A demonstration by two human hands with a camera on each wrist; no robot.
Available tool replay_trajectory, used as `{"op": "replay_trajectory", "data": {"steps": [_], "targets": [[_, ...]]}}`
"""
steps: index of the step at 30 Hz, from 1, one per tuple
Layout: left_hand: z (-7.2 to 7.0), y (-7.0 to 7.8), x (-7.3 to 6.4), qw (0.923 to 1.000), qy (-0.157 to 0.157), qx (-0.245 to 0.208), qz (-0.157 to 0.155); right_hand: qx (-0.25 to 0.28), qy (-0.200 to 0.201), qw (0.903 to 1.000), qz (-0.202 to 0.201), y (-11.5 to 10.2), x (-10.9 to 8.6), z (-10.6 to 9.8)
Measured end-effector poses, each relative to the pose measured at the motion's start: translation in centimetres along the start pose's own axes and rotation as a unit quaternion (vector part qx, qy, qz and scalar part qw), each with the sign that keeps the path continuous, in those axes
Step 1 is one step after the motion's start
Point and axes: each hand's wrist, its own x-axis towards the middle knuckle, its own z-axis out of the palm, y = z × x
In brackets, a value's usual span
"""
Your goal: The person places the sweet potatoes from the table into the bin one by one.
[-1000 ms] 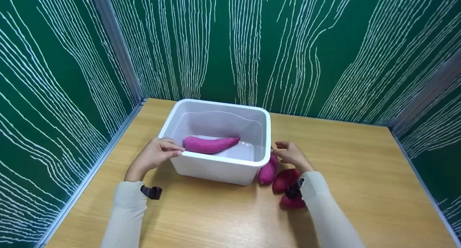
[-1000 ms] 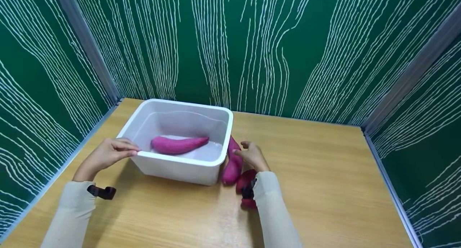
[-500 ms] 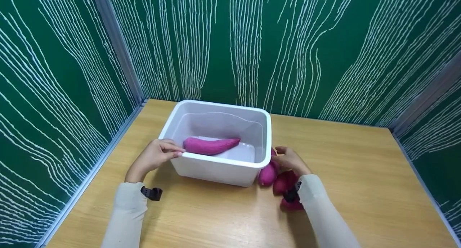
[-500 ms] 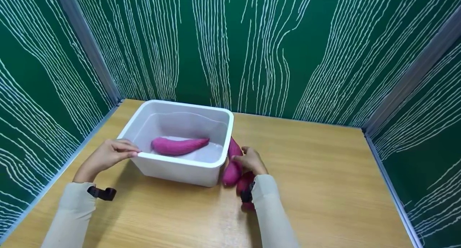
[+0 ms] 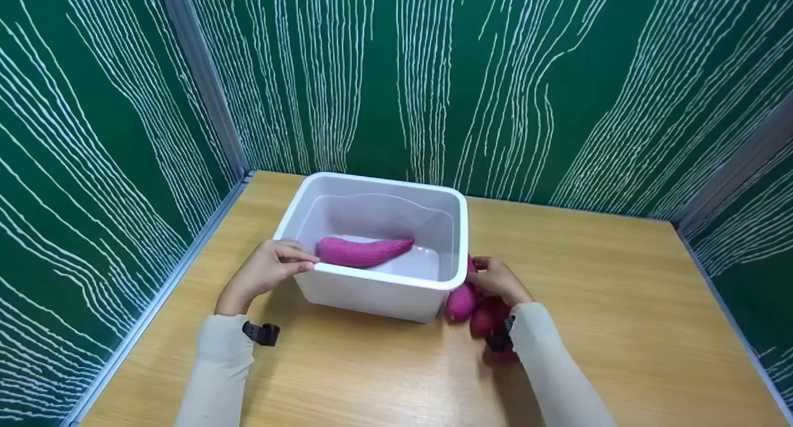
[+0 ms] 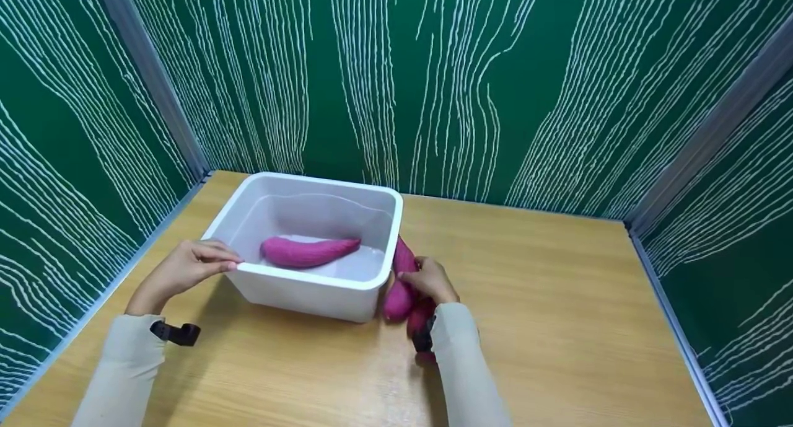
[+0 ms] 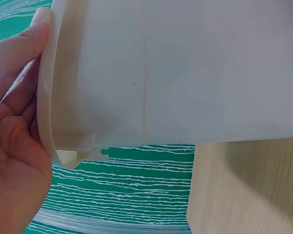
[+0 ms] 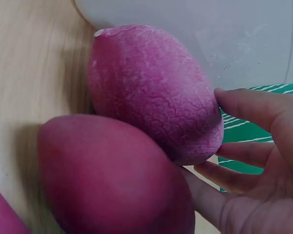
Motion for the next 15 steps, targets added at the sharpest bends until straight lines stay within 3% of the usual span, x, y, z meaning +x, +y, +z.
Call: {"op": "replay_trajectory", "data": {"steps": [15], "targets": [[0.04,-0.24,0.04,1.0,0.002,0.006,-0.007,0.019,-0.001,0.9983,0.055,0.36,0.1,0.16]]}}
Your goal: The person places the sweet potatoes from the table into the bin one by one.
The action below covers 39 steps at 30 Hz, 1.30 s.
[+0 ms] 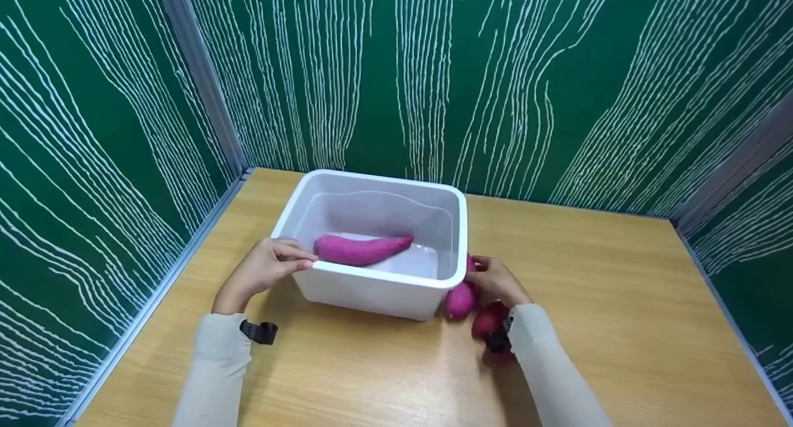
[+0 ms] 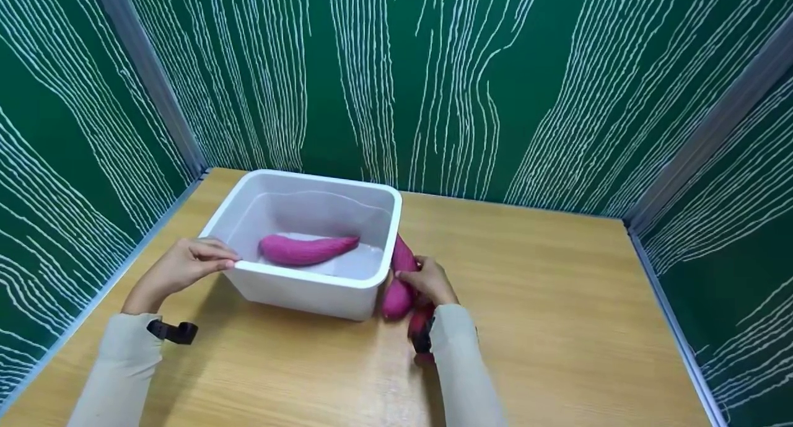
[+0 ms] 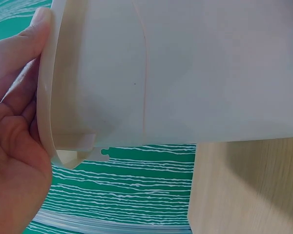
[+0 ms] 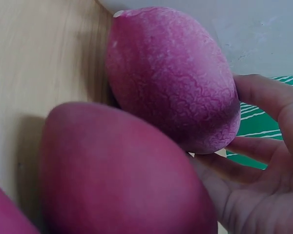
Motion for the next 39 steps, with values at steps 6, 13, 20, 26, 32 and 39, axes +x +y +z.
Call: {"op": "replay_trajectory", "data": {"steps": [6,13,20,26,32,39], "targets": [[-0.08,0.16,-0.08,1.0,-0.001,0.0,0.004,0.019,-0.005,0.9996,-0.018,0.23,0.06,0.04],[-0.13,0.31,-0.17,0.9999,0.0,0.0,0.01,0.04,-0.011,0.999,-0.019,0.31,0.15,0.06],[-0.11,0.2,-0.15,1.0,0.001,0.0,0.007,0.032,-0.003,0.9994,-0.015,0.27,-0.02,0.18],[-0.08,0.09,-0.19,1.0,-0.001,-0.007,0.003,0.027,0.01,0.9995,-0.013,0.43,0.02,0.39],[-0.07,0.01,-0.22,1.0,0.0,-0.003,0.006,0.019,0.022,0.9994,-0.016,0.6,0.1,0.52],[-0.08,-0.07,-0.15,0.9996,-0.003,-0.011,0.026,0.003,0.04,0.9988,-0.027,0.61,0.03,0.69]]}}
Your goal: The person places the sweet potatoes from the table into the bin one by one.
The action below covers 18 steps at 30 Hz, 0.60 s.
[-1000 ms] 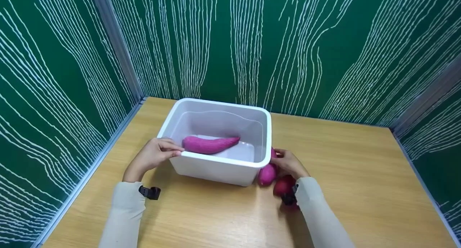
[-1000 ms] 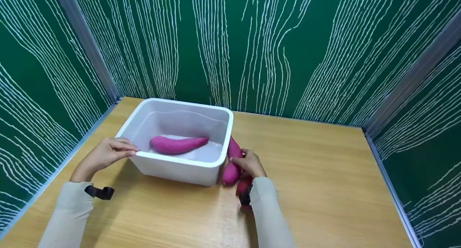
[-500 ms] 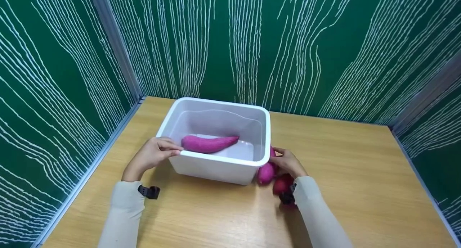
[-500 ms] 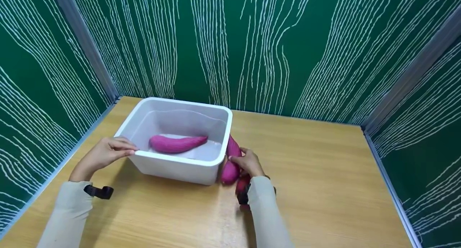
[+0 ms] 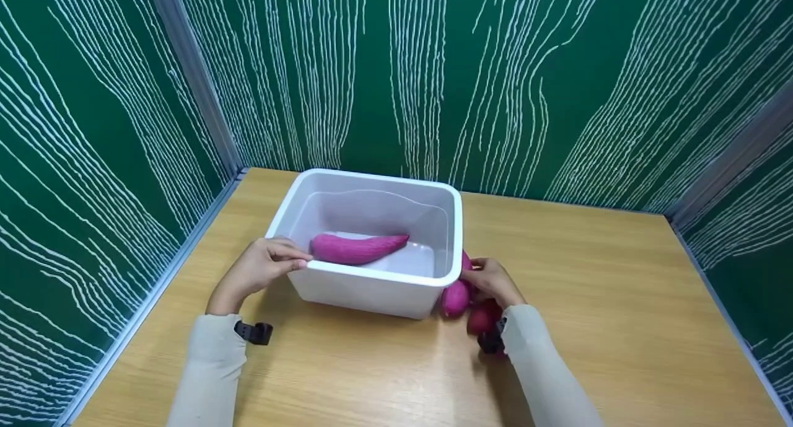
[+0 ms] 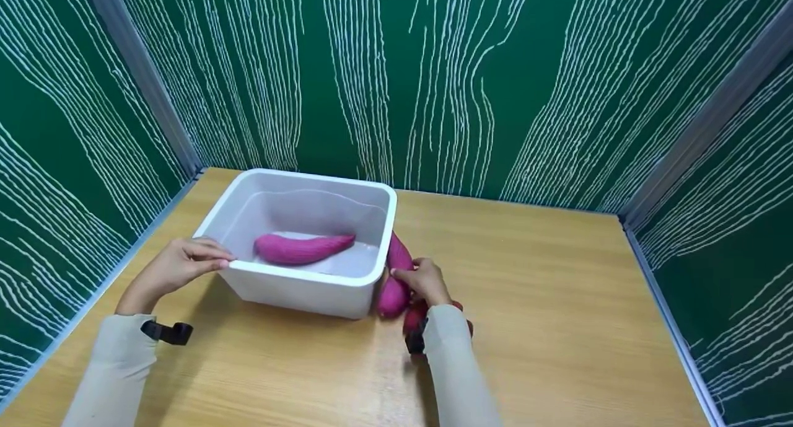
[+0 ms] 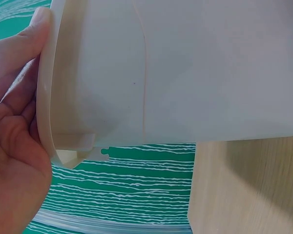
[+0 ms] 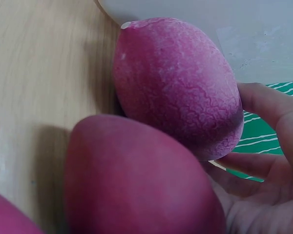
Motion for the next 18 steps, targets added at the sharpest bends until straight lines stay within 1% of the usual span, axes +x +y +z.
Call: {"op": "replay_trajectory", "data": {"steps": [4,10,18], "targets": [[-0.02,0.02,0.01,1.0,-0.002,0.005,0.002,0.001,0.008,1.0,0.001,0.0,-0.14,0.08],[-0.26,0.26,-0.07,0.9998,-0.003,0.0,-0.021,0.009,0.021,0.9997,-0.001,0.08,-0.15,0.26],[-0.14,0.29,-0.08,0.9995,-0.005,-0.001,-0.033,0.015,0.042,0.9988,-0.019,0.11,-0.46,0.56]]}}
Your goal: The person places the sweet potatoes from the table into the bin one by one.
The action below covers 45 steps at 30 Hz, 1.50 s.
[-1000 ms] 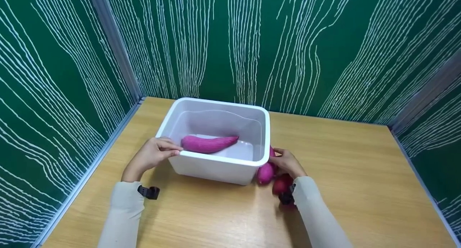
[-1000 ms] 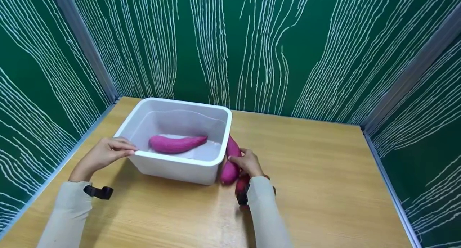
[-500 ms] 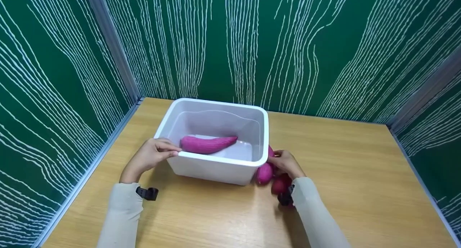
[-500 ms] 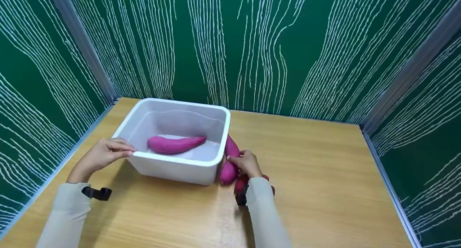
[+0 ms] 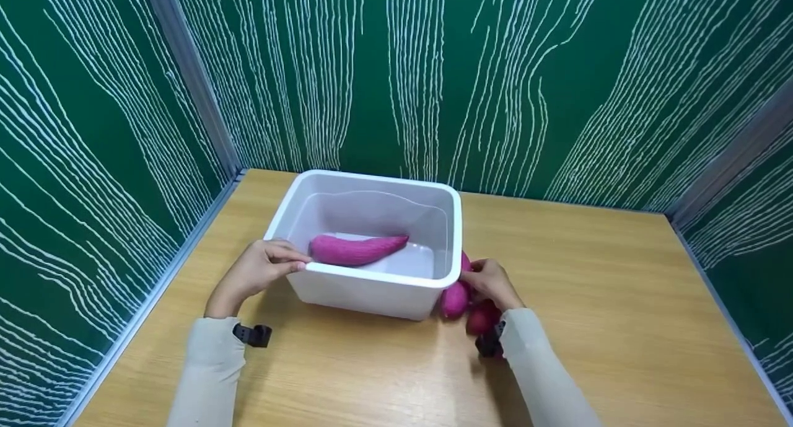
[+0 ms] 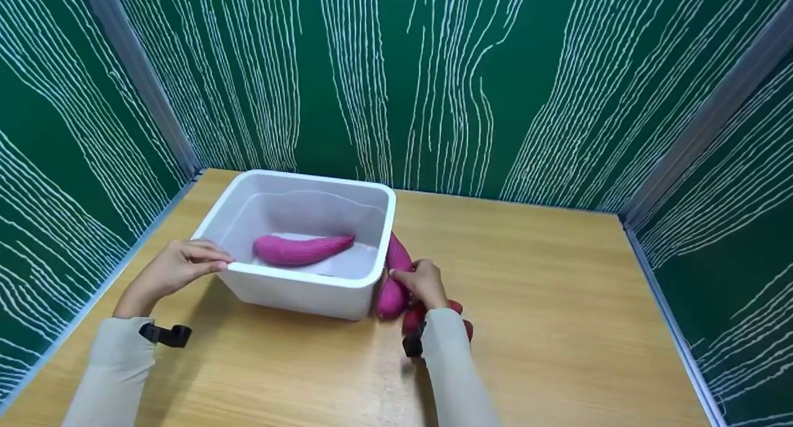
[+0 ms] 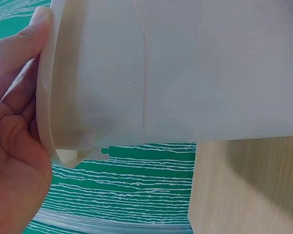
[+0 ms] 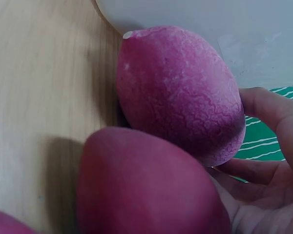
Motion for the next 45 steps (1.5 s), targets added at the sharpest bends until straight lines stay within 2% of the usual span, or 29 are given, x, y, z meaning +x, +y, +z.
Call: {"op": "replay_trajectory", "data": {"steps": [8,14,23,33,41,45], "targets": [[0.0,-0.1,-0.1,0.9997,0.01,0.014,0.016,-0.007,0.006,1.0,-0.002,-0.1,0.1,0.0],[0.2,-0.2,-0.2,0.9999,0.007,0.007,0.009,-0.003,0.002,1.0,-0.004,0.2,0.2,0.1],[0.4,-0.3,0.1,0.9997,0.007,0.009,0.02,0.008,-0.001,0.9999,-0.009,0.0,0.2,0.0],[0.1,-0.2,0.0,0.9998,0.009,0.007,0.018,0.022,-0.037,0.9974,0.058,-1.3,-0.5,-1.2],[0.0,0.1,-0.1,0.9995,0.006,0.006,0.031,0.018,-0.022,0.9976,0.062,-1.9,-1.2,-2.0],[0.1,0.1,-0.1,0.9997,0.005,0.003,0.024,0.022,-0.023,0.9979,0.056,-2.1,-1.4,-2.4]]}}
